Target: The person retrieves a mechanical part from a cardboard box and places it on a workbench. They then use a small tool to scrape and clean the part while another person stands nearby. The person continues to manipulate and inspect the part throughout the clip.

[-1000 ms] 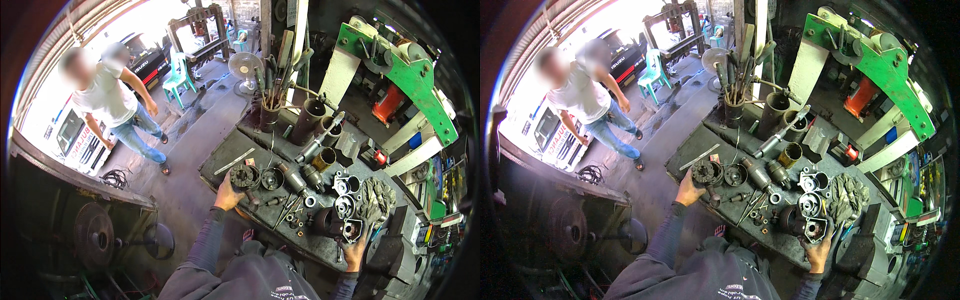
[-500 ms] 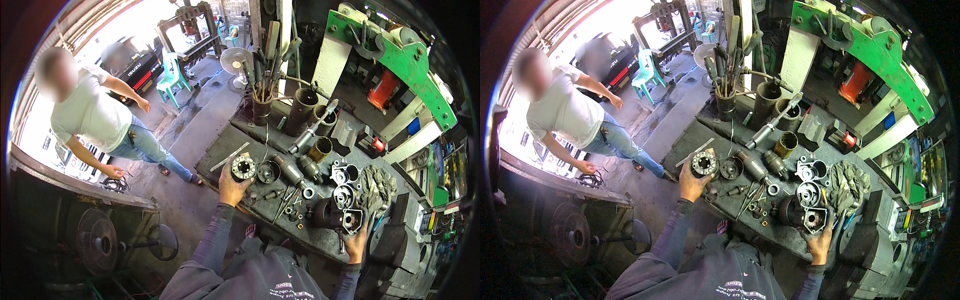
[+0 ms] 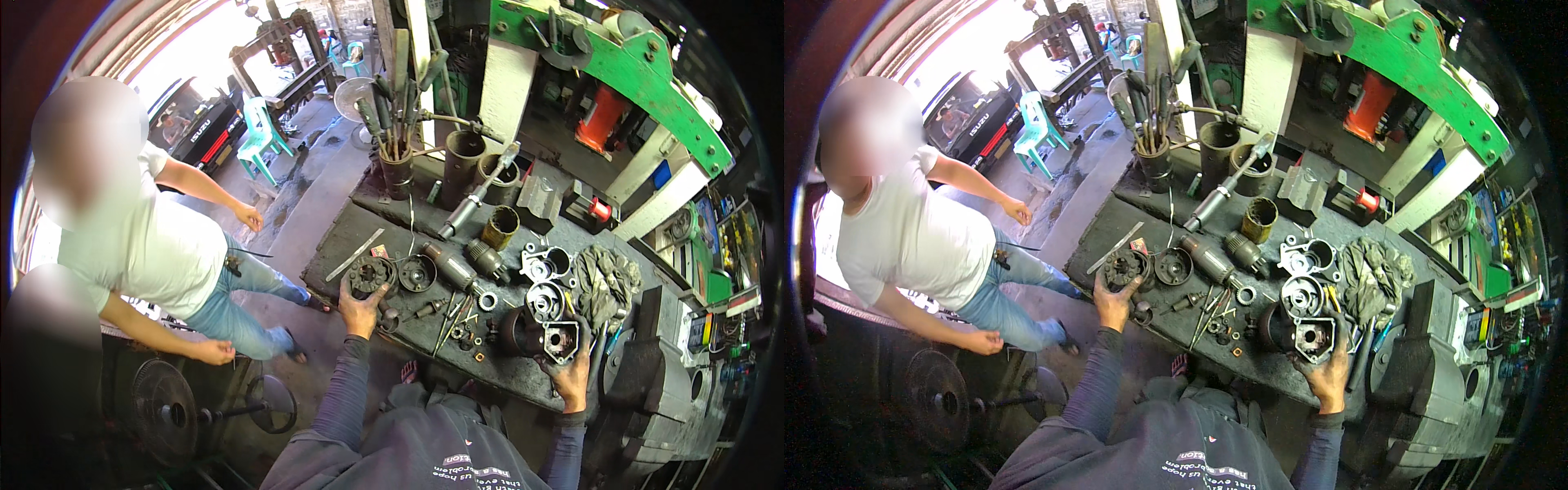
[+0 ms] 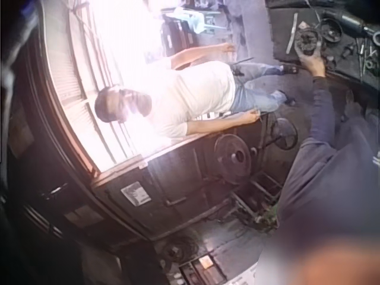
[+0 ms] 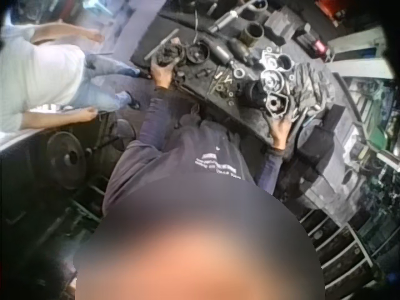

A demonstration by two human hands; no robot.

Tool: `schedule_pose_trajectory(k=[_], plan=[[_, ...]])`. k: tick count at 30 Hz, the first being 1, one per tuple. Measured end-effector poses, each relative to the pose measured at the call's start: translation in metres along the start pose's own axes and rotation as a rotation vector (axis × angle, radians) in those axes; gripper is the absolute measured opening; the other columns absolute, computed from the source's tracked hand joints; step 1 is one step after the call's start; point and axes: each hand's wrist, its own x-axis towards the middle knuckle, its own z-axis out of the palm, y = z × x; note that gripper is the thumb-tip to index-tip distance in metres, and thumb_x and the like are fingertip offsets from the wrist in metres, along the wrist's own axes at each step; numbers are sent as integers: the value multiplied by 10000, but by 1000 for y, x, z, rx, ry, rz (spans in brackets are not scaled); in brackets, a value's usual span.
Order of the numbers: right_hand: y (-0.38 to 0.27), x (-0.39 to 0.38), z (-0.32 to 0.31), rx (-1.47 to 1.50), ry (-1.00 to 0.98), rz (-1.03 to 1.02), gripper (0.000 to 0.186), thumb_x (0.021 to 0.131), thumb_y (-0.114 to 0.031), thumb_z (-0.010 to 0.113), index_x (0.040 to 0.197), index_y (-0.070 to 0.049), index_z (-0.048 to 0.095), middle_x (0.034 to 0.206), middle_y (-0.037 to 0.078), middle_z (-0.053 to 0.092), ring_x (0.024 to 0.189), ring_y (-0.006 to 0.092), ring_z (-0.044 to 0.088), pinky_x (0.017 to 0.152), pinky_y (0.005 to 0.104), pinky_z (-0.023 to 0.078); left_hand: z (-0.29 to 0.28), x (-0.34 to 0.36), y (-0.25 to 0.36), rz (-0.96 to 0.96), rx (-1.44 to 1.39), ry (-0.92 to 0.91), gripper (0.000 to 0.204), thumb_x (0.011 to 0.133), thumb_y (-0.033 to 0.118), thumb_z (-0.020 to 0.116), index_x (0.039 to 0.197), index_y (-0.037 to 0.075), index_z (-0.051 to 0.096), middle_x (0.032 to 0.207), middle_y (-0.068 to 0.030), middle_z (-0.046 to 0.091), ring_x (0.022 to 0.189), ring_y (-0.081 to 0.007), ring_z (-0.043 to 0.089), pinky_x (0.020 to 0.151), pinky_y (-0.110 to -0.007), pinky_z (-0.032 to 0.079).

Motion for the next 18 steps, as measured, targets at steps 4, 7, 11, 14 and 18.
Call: schedule_pose_trajectory(k=[4, 7, 11, 14, 18], plan=[[-2, -1, 0, 16, -20, 2, 1139, 616, -94, 969, 1590, -111, 380, 1464, 175, 586, 1281, 335, 619, 1095, 433, 498, -1, 0, 1, -3, -64, -35, 828, 724, 230, 978, 1386, -56, 571, 1293, -177, 698, 1162, -269, 669, 1057, -395, 505], [-3, -6, -4, -29, -57, 32, 1272, 622, -91, 973, 1666, -109, 247, 1578, 213, 487, 1395, 372, 540, 1154, 437, 456, -4, -6, 7, -45, -89, -78, 892, 754, 247, 962, 1451, -78, 510, 1377, -203, 641, 1238, -274, 624, 1100, -391, 472], [-2, -25, -21, -111, -44, 24, 1279, 622, -126, 964, 1672, -98, 234, 1646, 196, 410, 1495, 368, 432, 1221, 438, 382, -14, -32, 9, -116, -168, -34, 795, 890, 307, 859, 1473, -71, 473, 1397, -188, 609, 1257, -250, 594, 1092, -367, 463], [-2, -48, -42, -108, -6, 116, 968, 702, -97, 889, 1565, -57, 454, 1555, 187, 527, 1435, 345, 509, 1193, 434, 412, -24, -67, -2, -232, -105, 46, 588, 955, 298, 793, 1366, -55, 567, 1282, -169, 663, 1157, -213, 635, 1004, -331, 504], [-8, -73, -74, -120, 113, 218, 494, 830, -75, 807, 1304, 7, 698, 1186, 167, 756, 1105, 285, 716, 1001, 389, 530, -31, -116, -25, -423, 159, -117, 350, 974, 276, 768, 1137, -25, 693, 1055, -141, 733, 963, -195, 693, 855, -324, 543]])
